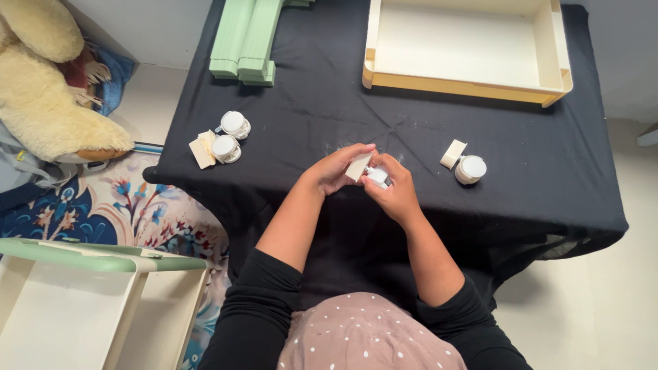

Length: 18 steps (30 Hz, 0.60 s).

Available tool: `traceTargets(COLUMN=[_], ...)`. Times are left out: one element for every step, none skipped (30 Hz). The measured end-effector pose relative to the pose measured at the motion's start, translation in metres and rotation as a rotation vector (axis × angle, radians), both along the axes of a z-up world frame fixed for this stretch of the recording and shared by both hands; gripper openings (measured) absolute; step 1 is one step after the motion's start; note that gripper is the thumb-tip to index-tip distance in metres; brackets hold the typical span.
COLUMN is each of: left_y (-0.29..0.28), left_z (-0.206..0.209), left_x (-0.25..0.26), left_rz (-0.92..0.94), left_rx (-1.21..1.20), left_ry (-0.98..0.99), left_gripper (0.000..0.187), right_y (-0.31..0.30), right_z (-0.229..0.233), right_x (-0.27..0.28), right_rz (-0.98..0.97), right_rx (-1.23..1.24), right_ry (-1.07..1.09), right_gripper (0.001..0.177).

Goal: The person assembles a small two-tiered plastic storage cart. They place a tray on a table, then repeatedly attach small white plastic feet to rectangular blocks using tape. Finally, they lift and position the assembled cart with green side frames and two trays.

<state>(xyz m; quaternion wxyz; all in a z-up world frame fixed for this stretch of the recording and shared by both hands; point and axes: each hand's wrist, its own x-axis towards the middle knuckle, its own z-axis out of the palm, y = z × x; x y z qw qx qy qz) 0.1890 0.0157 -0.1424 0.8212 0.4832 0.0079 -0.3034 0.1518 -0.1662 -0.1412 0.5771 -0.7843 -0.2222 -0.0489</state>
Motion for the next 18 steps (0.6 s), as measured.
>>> traceTargets(left_y=[0.0, 0.002, 0.003, 0.003, 0.002, 0.002, 0.002, 0.002, 0.002, 0.002, 0.002, 0.003, 0.003, 0.004, 0.004, 0.005, 0.005, 0.006], left_z=[-0.002, -0.004, -0.006, -0.008, -0.009, -0.009, -0.009, -0.009, -0.009, -0.008, -0.008, -0.007, -0.007, -0.008, -0.009, -0.01, -0.011, -0.012], left_x=[0.001, 0.001, 0.001, 0.003, 0.003, 0.004, 0.004, 0.005, 0.005, 0.005, 0.006, 0.005, 0.006, 0.004, 0.003, 0.004, 0.003, 0.003], left_rz=[-0.011, -0.029, -0.048, -0.068, -0.054, -0.04, -0.026, -0.014, -0.002, 0.011, 0.013, 0.016, 0.018, 0.017, 0.016, 0.011, 0.002, -0.008], left_rx=[-0.026, -0.043, -0.059, -0.076, -0.063, -0.049, -0.036, -0.06, -0.085, -0.11, -0.133, -0.156, -0.179, -0.162, -0.145, -0.127, -0.161, -0.194], left_ry=[-0.005, -0.018, -0.03, -0.045, -0.025, -0.007, 0.011, 0.019, 0.027, 0.034, 0.039, 0.044, 0.05, 0.056, 0.063, 0.069, 0.065, 0.059], left_gripper=[0.03, 0.03, 0.03, 0.03, 0.031, 0.031, 0.031, 0.035, 0.039, 0.043, 0.045, 0.047, 0.049, 0.048, 0.048, 0.047, 0.048, 0.049], right_y=[-0.001, -0.001, -0.002, -0.002, -0.003, -0.002, -0.002, -0.001, 0.0, 0.001, 0.0, 0.0, -0.002, -0.003, -0.005, -0.007, -0.008, -0.009], right_z=[-0.001, -0.002, -0.003, -0.003, -0.003, -0.002, -0.002, -0.002, -0.002, -0.003, -0.004, -0.005, -0.006, -0.008, -0.01, -0.011, -0.012, -0.012], right_x=[0.001, 0.001, 0.002, 0.003, 0.003, 0.004, 0.005, 0.006, 0.005, 0.004, 0.005, 0.005, 0.006, 0.007, 0.009, 0.011, 0.012, 0.013], right_rz=[0.007, 0.019, 0.031, 0.041, 0.048, 0.055, 0.062, 0.025, -0.012, -0.049, -0.049, -0.048, -0.047, -0.028, -0.01, 0.006, 0.047, 0.088], right_rx=[0.008, 0.022, 0.037, 0.052, 0.064, 0.076, 0.089, 0.059, 0.029, -0.002, 0.011, 0.024, 0.037, 0.056, 0.076, 0.096, 0.155, 0.215], right_ry=[-0.001, 0.009, 0.019, 0.027, 0.07, 0.111, 0.152, 0.092, 0.032, -0.029, -0.017, -0.004, 0.009, 0.051, 0.093, 0.134, 0.192, 0.248], right_gripper=[0.027, 0.026, 0.026, 0.026, 0.026, 0.026, 0.026, 0.029, 0.031, 0.033, 0.033, 0.032, 0.032, 0.031, 0.031, 0.031, 0.031, 0.031])
